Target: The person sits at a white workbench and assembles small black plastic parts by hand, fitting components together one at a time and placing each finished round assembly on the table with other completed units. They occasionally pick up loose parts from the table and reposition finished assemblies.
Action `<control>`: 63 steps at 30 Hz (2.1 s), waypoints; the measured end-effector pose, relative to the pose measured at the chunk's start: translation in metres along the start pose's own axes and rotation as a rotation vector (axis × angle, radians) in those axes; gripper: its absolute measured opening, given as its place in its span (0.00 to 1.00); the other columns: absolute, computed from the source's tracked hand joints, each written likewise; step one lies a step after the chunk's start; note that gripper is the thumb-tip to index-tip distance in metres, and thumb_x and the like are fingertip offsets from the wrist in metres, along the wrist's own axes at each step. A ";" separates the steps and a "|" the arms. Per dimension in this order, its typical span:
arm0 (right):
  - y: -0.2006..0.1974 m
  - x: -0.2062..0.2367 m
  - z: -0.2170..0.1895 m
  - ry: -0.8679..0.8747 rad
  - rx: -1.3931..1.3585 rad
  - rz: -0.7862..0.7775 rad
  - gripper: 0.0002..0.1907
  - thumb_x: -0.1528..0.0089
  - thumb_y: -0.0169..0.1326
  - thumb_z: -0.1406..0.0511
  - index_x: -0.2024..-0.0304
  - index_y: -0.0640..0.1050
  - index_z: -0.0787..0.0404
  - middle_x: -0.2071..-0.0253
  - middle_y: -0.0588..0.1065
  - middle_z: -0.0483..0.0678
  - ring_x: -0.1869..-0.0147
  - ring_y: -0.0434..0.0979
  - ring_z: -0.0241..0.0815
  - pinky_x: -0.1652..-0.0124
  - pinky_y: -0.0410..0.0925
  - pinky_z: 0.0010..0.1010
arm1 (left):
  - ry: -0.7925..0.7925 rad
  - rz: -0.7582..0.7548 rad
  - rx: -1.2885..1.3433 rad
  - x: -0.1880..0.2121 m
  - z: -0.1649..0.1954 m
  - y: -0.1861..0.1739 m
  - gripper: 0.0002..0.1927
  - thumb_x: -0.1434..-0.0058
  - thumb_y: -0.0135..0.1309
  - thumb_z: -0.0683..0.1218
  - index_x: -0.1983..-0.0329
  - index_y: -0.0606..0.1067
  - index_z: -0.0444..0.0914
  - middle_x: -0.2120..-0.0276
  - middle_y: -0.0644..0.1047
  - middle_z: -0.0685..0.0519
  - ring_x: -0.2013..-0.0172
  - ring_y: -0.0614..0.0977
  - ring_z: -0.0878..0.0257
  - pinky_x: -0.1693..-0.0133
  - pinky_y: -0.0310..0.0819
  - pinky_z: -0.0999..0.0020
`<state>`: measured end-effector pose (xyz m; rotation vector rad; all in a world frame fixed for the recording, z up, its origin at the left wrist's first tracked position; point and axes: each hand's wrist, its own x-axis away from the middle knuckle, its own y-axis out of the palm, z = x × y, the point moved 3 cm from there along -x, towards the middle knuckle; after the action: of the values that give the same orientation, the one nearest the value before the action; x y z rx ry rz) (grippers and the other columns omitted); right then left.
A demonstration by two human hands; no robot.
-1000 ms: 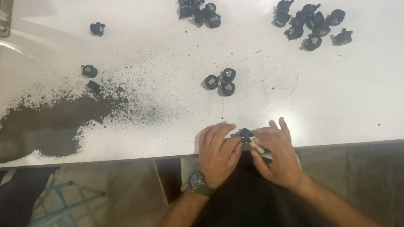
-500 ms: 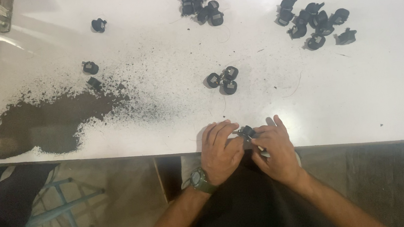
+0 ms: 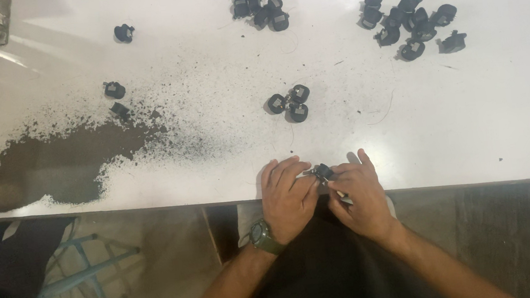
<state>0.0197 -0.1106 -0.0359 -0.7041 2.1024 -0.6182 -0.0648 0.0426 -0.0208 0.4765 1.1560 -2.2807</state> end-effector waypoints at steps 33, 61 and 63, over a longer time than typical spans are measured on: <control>-0.029 -0.013 -0.021 -0.007 0.137 0.032 0.20 0.46 0.60 0.75 0.53 0.78 0.54 0.58 0.74 0.47 0.38 0.74 0.52 0.27 0.50 0.62 | -0.167 -0.049 0.000 0.004 -0.016 -0.025 0.06 0.44 0.59 0.43 0.65 0.75 0.39 0.51 0.78 0.50 0.39 0.75 0.52 0.31 0.58 0.45; -0.032 -0.020 -0.008 0.108 0.261 -0.087 0.19 0.49 0.68 0.59 0.57 0.81 0.56 0.56 0.74 0.47 0.39 0.71 0.49 0.31 0.48 0.66 | -0.083 -0.109 -0.001 -0.012 0.018 -0.016 0.17 0.47 0.66 0.48 0.55 0.81 0.39 0.45 0.76 0.48 0.40 0.73 0.48 0.35 0.53 0.39; -0.031 -0.019 -0.007 0.108 0.263 -0.088 0.19 0.49 0.68 0.59 0.57 0.81 0.56 0.56 0.75 0.47 0.39 0.71 0.49 0.30 0.48 0.66 | -0.061 -0.101 -0.015 -0.014 0.017 -0.011 0.11 0.43 0.65 0.46 0.57 0.83 0.43 0.45 0.77 0.50 0.39 0.74 0.50 0.34 0.54 0.40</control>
<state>0.0323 -0.1191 -0.0020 -0.6277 2.0454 -0.9801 -0.0615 0.0388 0.0032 0.3480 1.1908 -2.3531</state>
